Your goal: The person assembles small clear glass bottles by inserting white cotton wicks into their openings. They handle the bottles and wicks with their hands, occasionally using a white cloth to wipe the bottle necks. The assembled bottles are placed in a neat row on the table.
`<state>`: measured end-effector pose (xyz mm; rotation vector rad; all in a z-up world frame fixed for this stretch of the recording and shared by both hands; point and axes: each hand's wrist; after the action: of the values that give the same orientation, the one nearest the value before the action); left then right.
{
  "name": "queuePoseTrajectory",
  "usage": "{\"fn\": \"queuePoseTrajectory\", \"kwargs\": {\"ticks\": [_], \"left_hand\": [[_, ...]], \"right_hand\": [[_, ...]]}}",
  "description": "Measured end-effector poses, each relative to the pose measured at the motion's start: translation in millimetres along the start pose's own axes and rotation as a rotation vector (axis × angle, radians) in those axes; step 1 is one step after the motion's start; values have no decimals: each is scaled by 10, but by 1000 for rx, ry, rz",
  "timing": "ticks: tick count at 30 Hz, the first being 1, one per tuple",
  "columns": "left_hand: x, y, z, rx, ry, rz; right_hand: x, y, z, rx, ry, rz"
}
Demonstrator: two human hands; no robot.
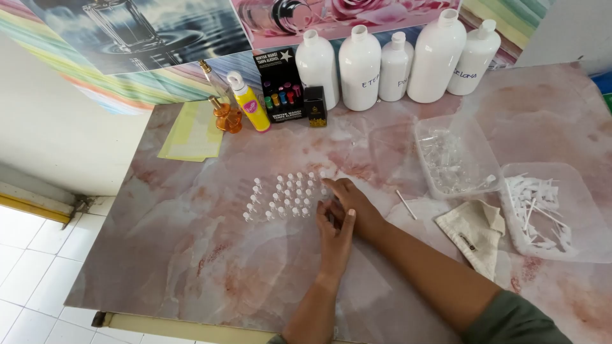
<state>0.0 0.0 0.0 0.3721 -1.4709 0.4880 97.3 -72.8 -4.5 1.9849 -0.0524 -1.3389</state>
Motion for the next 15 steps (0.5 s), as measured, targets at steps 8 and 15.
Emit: {"fn": "queuePoseTrajectory", "kwargs": {"ticks": [8, 15], "left_hand": [[86, -8, 49, 21, -2, 2], [41, -30, 37, 19, 31, 3]], "right_hand": [[186, -126, -29, -14, -43, -61], [295, -260, 12, 144, 74, -239]]}}
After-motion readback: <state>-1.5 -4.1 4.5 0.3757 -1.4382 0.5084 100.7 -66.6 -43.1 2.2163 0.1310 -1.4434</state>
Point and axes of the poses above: each hand's wrist, its own z-axis away from the middle knuckle, its own y-axis out of the back of the hand, x = y × z, and after that the axes turned 9 degrees about x, right-handed
